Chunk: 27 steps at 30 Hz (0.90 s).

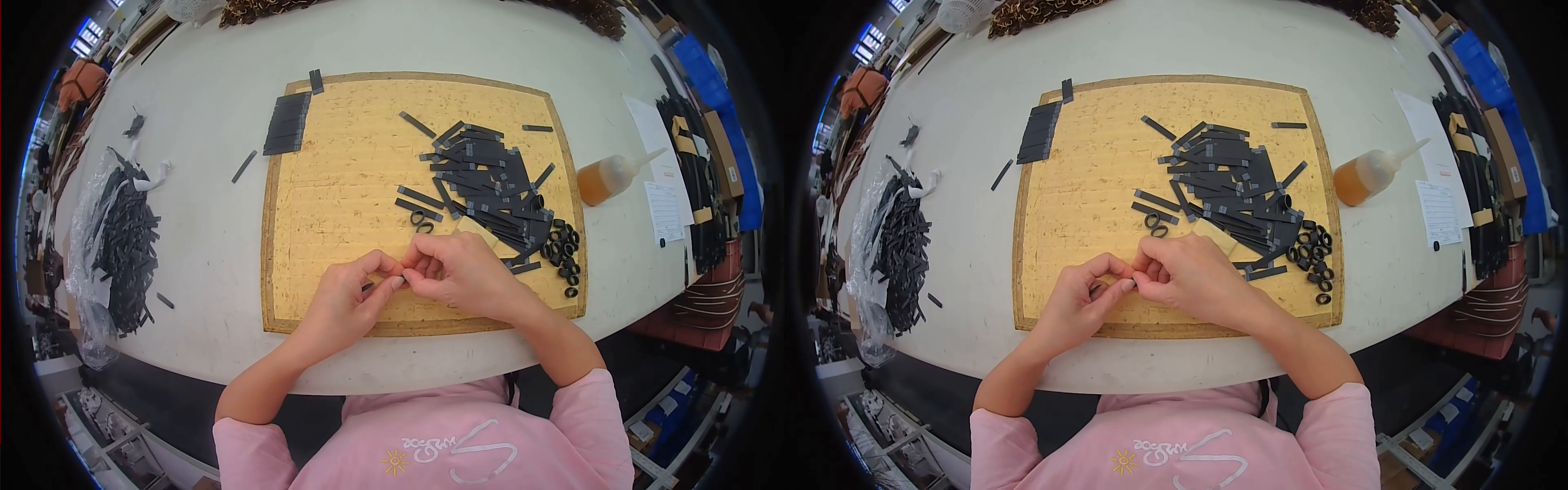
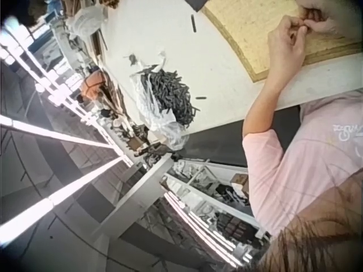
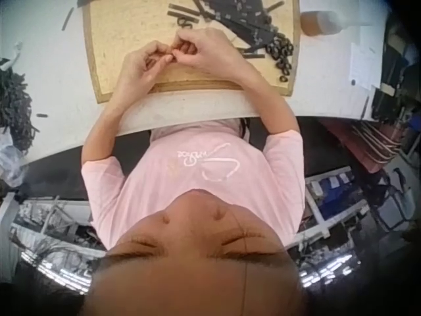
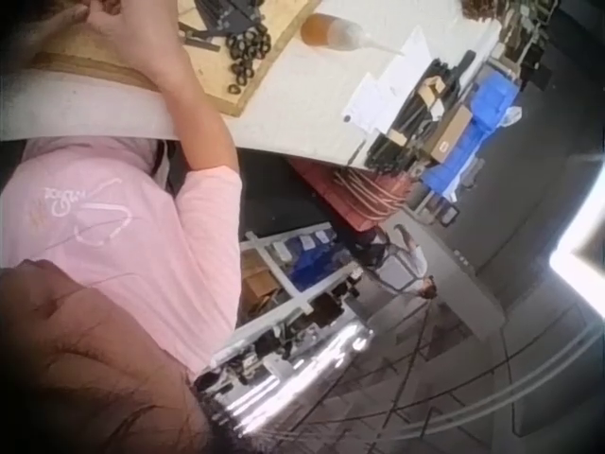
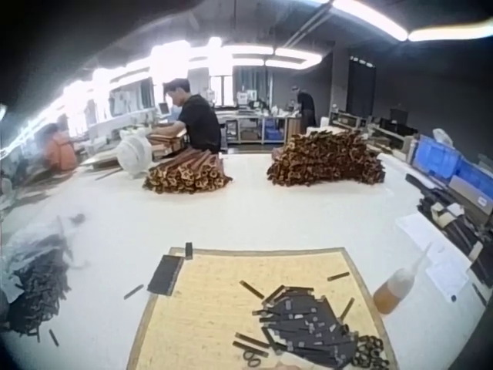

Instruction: Manually assembling small black hardware or accessory components at a workshop table.

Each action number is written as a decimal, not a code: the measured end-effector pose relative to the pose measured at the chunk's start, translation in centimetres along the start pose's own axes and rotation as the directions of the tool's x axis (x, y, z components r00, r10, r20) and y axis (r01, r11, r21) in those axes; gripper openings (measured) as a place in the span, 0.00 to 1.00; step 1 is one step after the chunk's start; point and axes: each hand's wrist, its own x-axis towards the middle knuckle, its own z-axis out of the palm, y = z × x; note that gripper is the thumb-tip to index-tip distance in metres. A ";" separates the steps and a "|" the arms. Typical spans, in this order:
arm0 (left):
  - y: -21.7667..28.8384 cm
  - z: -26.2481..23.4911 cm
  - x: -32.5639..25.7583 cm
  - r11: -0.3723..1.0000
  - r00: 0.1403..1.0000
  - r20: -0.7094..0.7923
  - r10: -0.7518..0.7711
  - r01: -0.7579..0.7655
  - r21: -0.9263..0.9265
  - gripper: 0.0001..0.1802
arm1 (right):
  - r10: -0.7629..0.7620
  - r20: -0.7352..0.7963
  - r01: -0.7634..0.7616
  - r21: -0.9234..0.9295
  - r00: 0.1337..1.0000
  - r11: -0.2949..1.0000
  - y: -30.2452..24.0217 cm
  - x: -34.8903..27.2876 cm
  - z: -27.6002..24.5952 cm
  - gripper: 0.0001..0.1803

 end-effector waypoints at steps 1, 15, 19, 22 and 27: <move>0.1 0.0 0.0 1.000 1.000 -0.002 -0.004 0.004 0.012 0.04 | 0.007 -0.009 -0.008 -0.059 1.000 0.998 -0.1 0.2 0.2 0.06; -0.1 -0.4 -0.1 0.999 1.000 0.013 -0.015 0.014 0.042 0.06 | 0.069 0.005 -0.069 0.090 0.998 0.994 -0.4 0.2 -0.1 0.08; -0.4 -0.4 0.1 0.998 0.998 0.033 -0.060 0.060 0.011 0.06 | 0.052 -0.053 -0.055 -0.055 0.997 0.997 -0.3 0.4 0.5 0.08; -1.0 -0.6 0.0 0.993 0.997 0.025 -0.078 0.080 -0.086 0.06 | 0.118 -0.052 -0.113 0.078 0.992 0.990 -0.4 0.3 0.0 0.07; -1.2 -0.5 0.1 0.979 0.998 0.031 -0.059 0.064 -0.195 0.05 | 0.095 -0.065 -0.087 0.121 0.993 0.989 -1.1 -0.4 -0.2 0.07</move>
